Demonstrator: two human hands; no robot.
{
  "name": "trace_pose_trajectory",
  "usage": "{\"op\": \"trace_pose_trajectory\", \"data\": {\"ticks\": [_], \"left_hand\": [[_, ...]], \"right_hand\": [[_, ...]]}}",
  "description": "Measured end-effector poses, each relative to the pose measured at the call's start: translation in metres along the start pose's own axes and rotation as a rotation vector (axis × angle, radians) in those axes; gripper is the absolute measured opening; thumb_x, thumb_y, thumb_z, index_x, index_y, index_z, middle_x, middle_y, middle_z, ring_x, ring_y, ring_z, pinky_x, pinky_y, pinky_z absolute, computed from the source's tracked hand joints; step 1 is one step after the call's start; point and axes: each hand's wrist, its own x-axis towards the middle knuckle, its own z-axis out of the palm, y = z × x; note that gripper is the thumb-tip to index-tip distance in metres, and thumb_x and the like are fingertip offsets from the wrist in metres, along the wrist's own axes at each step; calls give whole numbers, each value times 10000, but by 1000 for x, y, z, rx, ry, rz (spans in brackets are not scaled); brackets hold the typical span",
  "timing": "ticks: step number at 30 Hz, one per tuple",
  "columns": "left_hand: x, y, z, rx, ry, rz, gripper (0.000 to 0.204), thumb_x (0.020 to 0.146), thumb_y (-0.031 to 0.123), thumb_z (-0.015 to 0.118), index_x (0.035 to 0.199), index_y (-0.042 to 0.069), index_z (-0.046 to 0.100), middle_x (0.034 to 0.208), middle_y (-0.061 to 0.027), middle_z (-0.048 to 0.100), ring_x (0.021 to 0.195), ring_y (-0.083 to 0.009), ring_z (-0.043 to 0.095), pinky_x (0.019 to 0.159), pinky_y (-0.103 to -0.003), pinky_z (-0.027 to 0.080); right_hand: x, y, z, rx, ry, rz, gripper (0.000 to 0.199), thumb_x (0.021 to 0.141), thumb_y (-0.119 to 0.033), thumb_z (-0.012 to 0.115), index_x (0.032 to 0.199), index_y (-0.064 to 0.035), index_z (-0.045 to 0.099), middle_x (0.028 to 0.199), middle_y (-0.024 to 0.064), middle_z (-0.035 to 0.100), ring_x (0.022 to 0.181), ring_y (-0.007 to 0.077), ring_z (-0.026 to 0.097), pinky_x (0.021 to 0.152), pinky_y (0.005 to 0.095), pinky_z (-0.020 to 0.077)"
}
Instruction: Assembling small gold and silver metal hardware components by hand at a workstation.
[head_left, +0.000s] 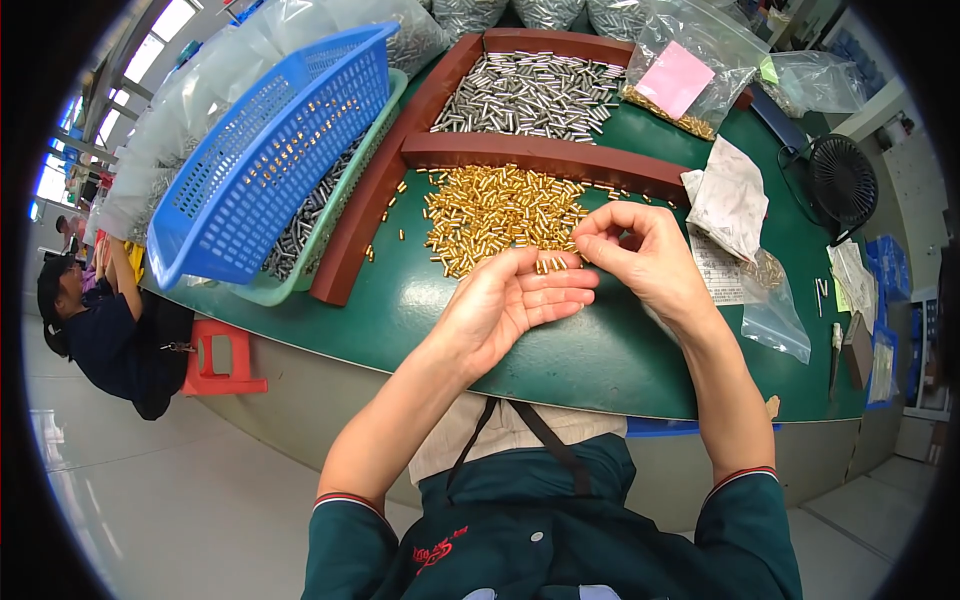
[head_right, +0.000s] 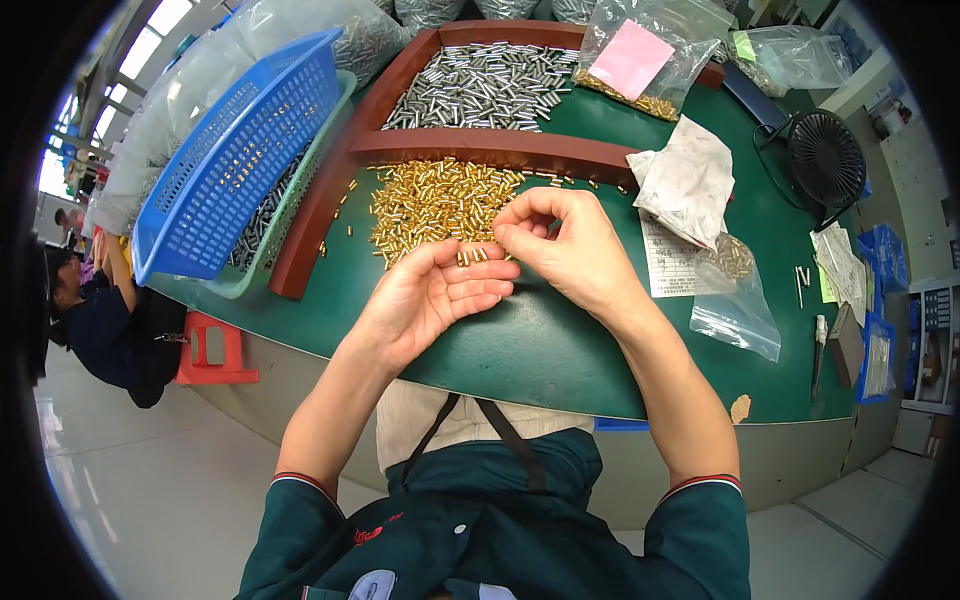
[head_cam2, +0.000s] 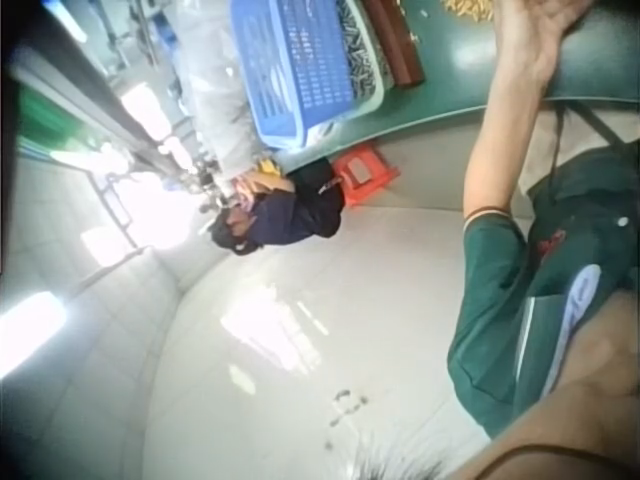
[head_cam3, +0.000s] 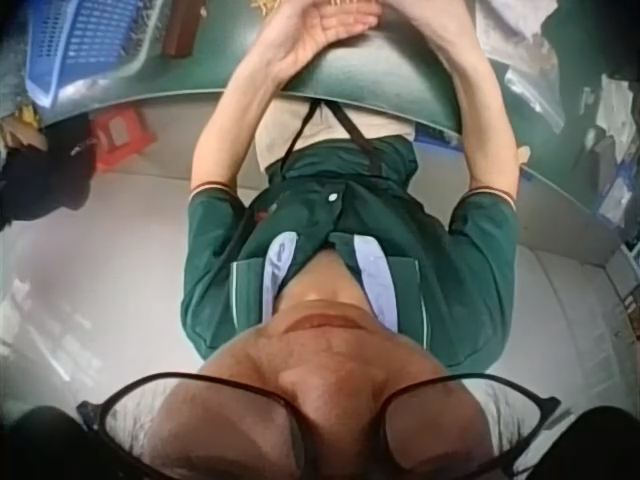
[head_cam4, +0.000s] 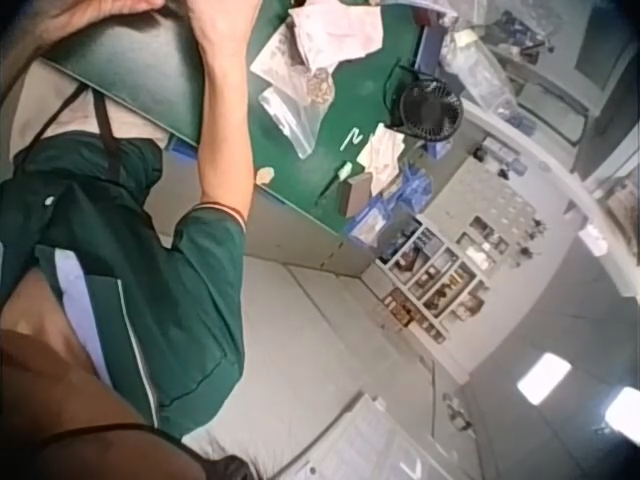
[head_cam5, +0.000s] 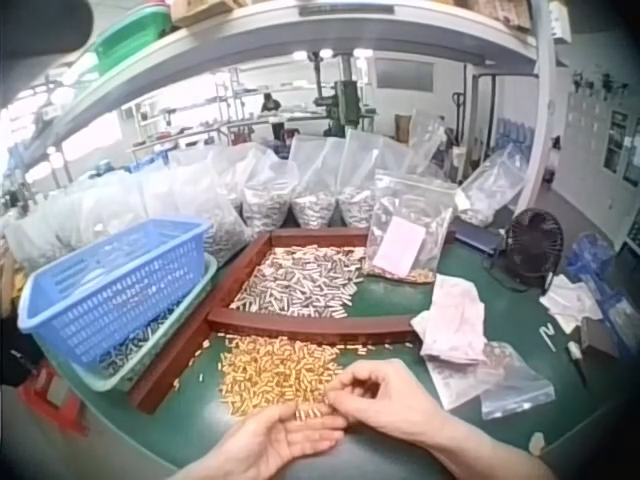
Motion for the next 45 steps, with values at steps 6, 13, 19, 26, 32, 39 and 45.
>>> {"op": "trace_pose_trajectory", "data": {"ticks": [6,13,19,26,32,39,45], "left_hand": [[-1,-1,-1,-19,17,-11,410,987,231,362,1163,-106,515,1112,-271,627,1004,-298,651,909,-377,526],[-21,14,-9,103,-57,148,312,981,229,527,1131,-43,561,1033,-182,672,896,-199,677,810,-294,551],[-72,117,-13,880,250,1007,276,988,189,518,1053,-53,633,897,-151,698,740,-156,668,690,-254,540],[-134,245,-63,1965,925,804,240,960,184,534,994,-33,632,767,-102,654,685,-139,629,651,-267,492],[-132,255,-94,2229,1026,887,254,940,229,555,1030,10,647,848,-141,678,746,-245,664,711,-322,505],[-86,144,-34,1965,922,1347,176,838,148,690,943,7,681,846,-132,677,749,-233,656,688,-335,503],[-63,82,-15,1789,699,1480,81,750,37,721,800,27,657,797,-87,641,737,-259,617,675,-348,479]], "right_hand": [[0,2,3,20,0,8,133,799,-107,664,841,18,676,736,-12,620,657,41,473,600,213,414],[-3,-1,6,32,10,-17,123,823,-106,656,841,14,674,733,-22,606,654,34,459,599,208,401],[-3,6,4,43,36,-4,112,832,-103,654,847,6,670,733,-32,594,657,30,455,600,207,395],[-1,2,12,11,20,-36,117,836,-106,653,848,10,671,736,-29,606,654,31,475,594,208,406],[-3,4,16,-96,28,-33,93,824,-89,648,849,-5,678,731,0,623,661,62,530,601,230,444],[0,21,33,-617,82,-540,129,717,-29,663,843,-52,684,865,75,577,896,263,543,759,356,461],[7,21,36,-739,19,-599,154,686,-32,670,838,-51,669,866,60,526,911,244,504,765,371,418]]}}
